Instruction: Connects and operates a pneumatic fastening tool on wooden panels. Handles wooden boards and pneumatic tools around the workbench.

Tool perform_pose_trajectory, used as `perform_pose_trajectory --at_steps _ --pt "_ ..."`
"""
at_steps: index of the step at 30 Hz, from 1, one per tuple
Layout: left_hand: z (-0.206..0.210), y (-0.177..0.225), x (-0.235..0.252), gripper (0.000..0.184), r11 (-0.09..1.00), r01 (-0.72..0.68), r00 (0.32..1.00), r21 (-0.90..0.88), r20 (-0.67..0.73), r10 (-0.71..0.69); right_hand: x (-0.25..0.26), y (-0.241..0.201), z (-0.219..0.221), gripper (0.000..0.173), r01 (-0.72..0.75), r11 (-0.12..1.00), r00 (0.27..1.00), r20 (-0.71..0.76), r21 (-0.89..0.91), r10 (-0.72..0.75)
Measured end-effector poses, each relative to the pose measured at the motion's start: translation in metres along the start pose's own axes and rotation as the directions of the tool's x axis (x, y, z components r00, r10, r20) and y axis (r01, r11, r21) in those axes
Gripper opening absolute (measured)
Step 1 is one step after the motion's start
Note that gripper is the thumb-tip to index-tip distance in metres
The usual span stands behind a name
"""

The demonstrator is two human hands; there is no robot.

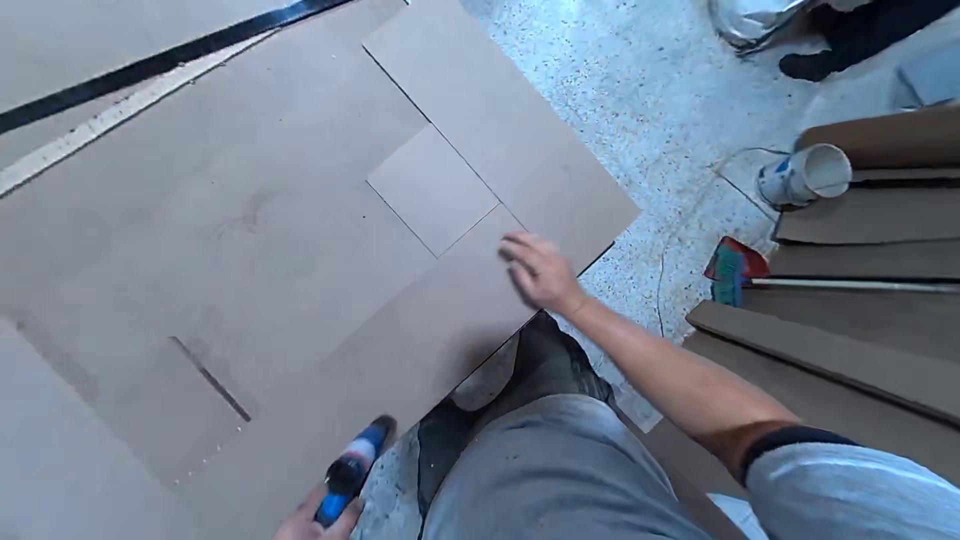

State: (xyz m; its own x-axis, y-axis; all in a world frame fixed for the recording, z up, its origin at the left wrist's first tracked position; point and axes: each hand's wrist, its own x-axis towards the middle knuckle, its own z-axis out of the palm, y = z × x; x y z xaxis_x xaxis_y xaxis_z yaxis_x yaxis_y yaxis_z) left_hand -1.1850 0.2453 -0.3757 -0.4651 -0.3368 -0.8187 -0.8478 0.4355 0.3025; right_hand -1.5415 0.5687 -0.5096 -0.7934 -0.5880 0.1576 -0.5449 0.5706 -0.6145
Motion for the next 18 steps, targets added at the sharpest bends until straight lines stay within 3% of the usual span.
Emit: perform_pose_trajectory --at_steps 3,7,11,14,18 --pt "0.018 0.08 0.015 0.042 0.985 -0.11 0.994 0.135 0.011 0.109 0.013 0.066 -0.063 0.039 -0.027 0.995 0.994 0.104 -0.099 0.037" --pt "0.038 0.167 0.024 0.048 0.977 -0.181 0.983 0.109 -0.025 0.184 0.059 0.099 -0.099 0.039 0.064 0.992 0.964 0.265 -0.11 -0.033" --pt "0.067 0.205 0.034 0.049 0.991 -0.13 0.986 0.013 0.102 0.128 0.099 0.1 -0.096 0.038 0.166 0.985 0.921 0.366 -0.056 -0.134" --pt "0.097 0.218 0.046 0.047 0.992 -0.107 0.984 -0.069 0.138 0.116 0.118 0.101 -0.102 0.038 0.192 0.981 0.922 0.35 -0.037 -0.167" --pt "0.145 0.243 0.041 0.044 0.982 -0.045 0.998 -0.181 0.043 0.053 0.136 0.143 -0.127 0.044 -0.003 0.997 0.974 0.226 -0.073 0.019"
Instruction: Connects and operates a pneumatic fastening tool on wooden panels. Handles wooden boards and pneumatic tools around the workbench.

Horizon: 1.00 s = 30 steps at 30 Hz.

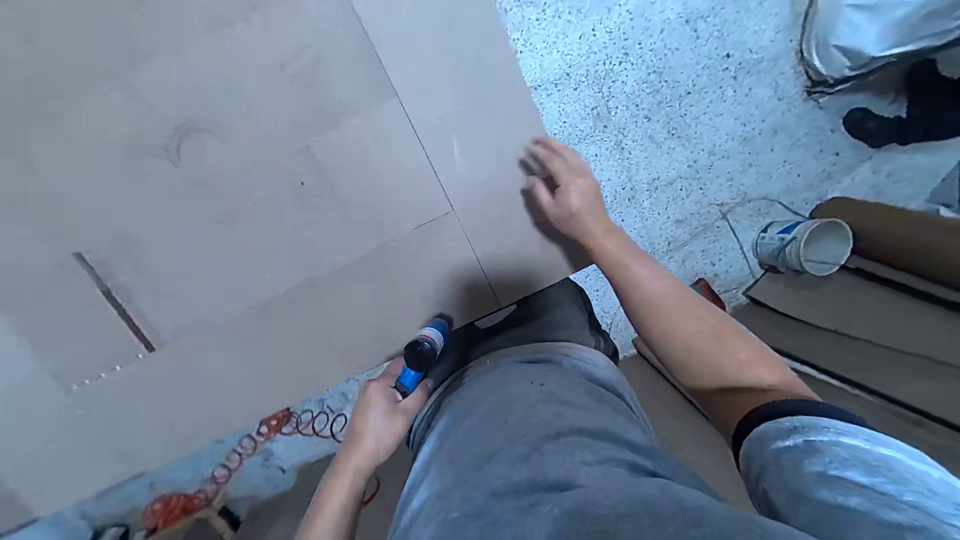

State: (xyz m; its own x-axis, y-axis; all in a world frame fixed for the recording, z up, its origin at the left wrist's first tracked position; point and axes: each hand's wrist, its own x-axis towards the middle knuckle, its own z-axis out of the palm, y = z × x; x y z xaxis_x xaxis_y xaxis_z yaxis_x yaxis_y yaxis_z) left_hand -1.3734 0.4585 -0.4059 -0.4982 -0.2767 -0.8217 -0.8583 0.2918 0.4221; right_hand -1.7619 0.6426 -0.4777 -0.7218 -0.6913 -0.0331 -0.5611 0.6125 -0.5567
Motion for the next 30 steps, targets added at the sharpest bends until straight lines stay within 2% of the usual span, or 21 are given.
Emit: perform_pose_trajectory --at_steps 2,4,5,7,8,10,17,21,25,30 --pt "0.025 0.013 -0.005 0.044 0.99 0.026 0.997 -0.136 -0.072 -0.036 0.007 0.032 -0.012 0.07 -0.218 0.971 0.976 0.055 0.095 0.213" --pt "0.057 0.034 -0.009 0.04 0.951 0.054 0.982 -0.304 -0.156 -0.105 0.021 0.059 -0.014 0.097 -0.431 0.874 0.891 0.254 0.224 0.375" --pt "0.074 0.048 -0.01 0.039 0.925 0.076 0.965 -0.372 -0.206 -0.162 0.028 0.069 -0.011 0.099 -0.509 0.817 0.836 0.38 0.271 0.395" --pt "0.107 0.076 -0.012 0.036 0.875 0.114 0.911 -0.471 -0.303 -0.281 0.033 0.077 -0.004 0.086 -0.599 0.74 0.727 0.594 0.306 0.343" --pt "0.122 0.088 -0.011 0.035 0.853 0.129 0.883 -0.506 -0.333 -0.331 0.033 0.078 0.001 0.077 -0.609 0.73 0.695 0.653 0.31 0.301" --pt "0.146 0.106 -0.009 0.034 0.81 0.147 0.841 -0.567 -0.36 -0.405 0.034 0.081 0.012 0.067 -0.605 0.723 0.679 0.691 0.333 0.25" --pt "0.19 0.14 -0.005 0.033 0.718 0.219 0.775 -0.661 -0.329 -0.539 0.039 0.088 0.013 0.069 -0.563 0.785 0.652 0.723 0.258 0.229" --pt "0.192 0.154 -0.001 0.029 0.698 0.285 0.735 -0.657 -0.316 -0.599 0.04 0.084 0.012 0.069 -0.542 0.806 0.662 0.711 0.237 0.237" --pt "0.188 0.167 0.007 0.024 0.663 0.264 0.71 -0.701 -0.324 -0.625 0.039 0.082 0.009 0.072 -0.523 0.83 0.655 0.714 0.194 0.246" --pt "0.173 0.174 0.021 0.024 0.674 0.301 0.691 -0.675 -0.333 -0.642 0.041 0.082 0.009 0.071 -0.54 0.819 0.64 0.726 0.194 0.25"
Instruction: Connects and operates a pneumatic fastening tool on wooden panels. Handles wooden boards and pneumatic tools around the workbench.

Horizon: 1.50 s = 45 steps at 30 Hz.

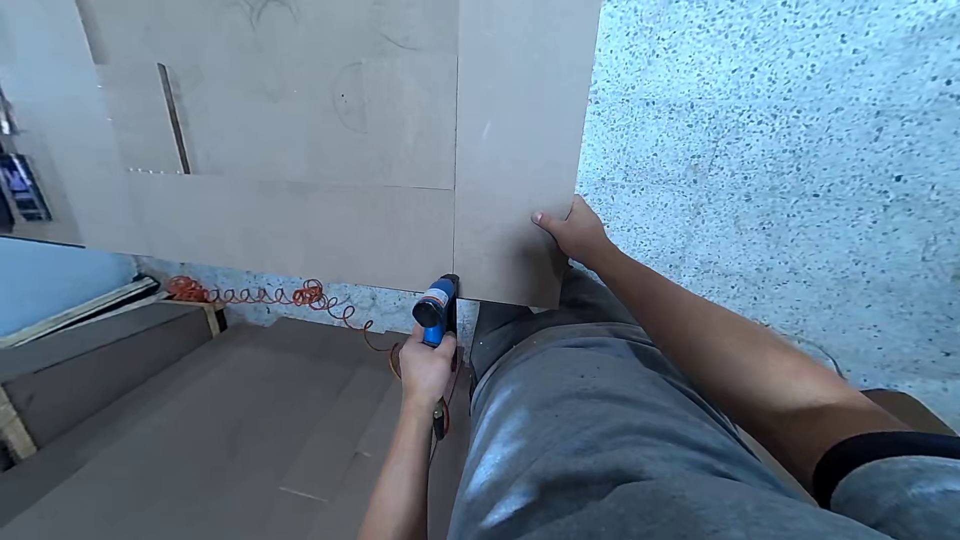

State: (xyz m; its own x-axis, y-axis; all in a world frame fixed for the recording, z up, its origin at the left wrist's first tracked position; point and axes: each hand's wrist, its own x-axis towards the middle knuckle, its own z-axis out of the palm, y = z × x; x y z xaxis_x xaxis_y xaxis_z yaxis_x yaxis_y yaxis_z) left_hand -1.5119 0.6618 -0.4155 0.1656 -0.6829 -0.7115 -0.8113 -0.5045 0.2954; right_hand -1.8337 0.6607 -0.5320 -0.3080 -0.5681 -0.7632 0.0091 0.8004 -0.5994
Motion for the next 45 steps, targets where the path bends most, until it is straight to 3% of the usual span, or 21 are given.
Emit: perform_pose_trajectory --at_steps 7,26,31,34,45 --pt "-0.003 0.038 0.018 0.024 0.998 -0.023 1.0 0.058 -0.004 0.023 -0.001 -0.004 -0.002 0.072 -0.019 1.0 1.0 0.013 0.0 0.019" --pt "-0.001 0.124 0.057 0.014 0.988 -0.133 0.991 -0.074 0.002 0.133 -0.004 -0.009 -0.006 0.071 -0.043 0.999 0.998 0.051 0.003 0.043" --pt "-0.016 0.151 0.066 0.013 0.968 -0.148 0.988 -0.205 0.001 0.152 -0.004 -0.008 -0.006 0.071 -0.048 0.999 0.997 0.062 0.0 0.048" --pt "-0.021 0.166 0.075 0.014 0.968 -0.166 0.984 -0.186 0.033 0.175 -0.004 -0.008 -0.006 0.072 -0.048 0.999 0.997 0.064 -0.001 0.048" --pt "-0.012 0.169 0.074 0.013 0.982 -0.127 0.989 -0.143 0.063 0.137 -0.004 -0.008 -0.007 0.074 -0.04 0.999 0.997 0.062 -0.012 0.04"
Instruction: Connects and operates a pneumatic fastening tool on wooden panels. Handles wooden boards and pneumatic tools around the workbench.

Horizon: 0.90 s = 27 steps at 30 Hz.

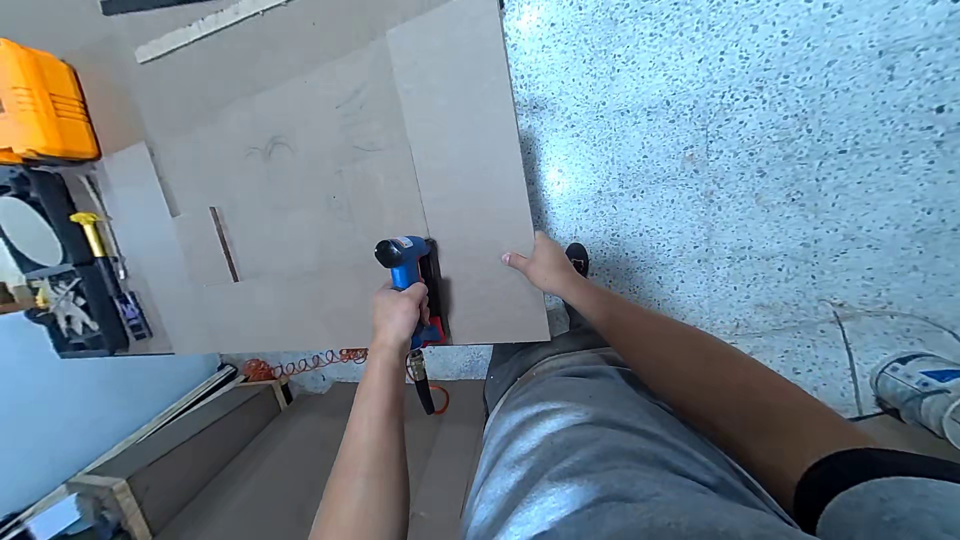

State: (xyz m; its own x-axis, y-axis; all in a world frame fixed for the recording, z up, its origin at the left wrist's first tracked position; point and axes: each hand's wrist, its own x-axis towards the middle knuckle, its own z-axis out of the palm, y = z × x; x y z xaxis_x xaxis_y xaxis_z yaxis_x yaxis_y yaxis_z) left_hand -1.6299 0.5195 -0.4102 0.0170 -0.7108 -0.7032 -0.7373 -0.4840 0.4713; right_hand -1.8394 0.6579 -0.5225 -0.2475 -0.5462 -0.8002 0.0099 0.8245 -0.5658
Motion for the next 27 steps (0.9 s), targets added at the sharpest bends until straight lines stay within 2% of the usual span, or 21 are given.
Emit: perform_pose_trajectory --at_steps 16,27 --pt "0.009 0.049 0.038 0.015 0.999 -0.012 1.0 -0.044 -0.002 0.012 0.001 -0.002 -0.001 0.071 -0.011 1.0 1.0 0.005 -0.011 0.011" --pt "0.013 0.09 0.066 0.011 0.995 -0.038 0.998 -0.096 0.05 0.043 0.0 -0.002 -0.001 0.07 -0.011 1.0 1.0 0.016 -0.013 0.012"
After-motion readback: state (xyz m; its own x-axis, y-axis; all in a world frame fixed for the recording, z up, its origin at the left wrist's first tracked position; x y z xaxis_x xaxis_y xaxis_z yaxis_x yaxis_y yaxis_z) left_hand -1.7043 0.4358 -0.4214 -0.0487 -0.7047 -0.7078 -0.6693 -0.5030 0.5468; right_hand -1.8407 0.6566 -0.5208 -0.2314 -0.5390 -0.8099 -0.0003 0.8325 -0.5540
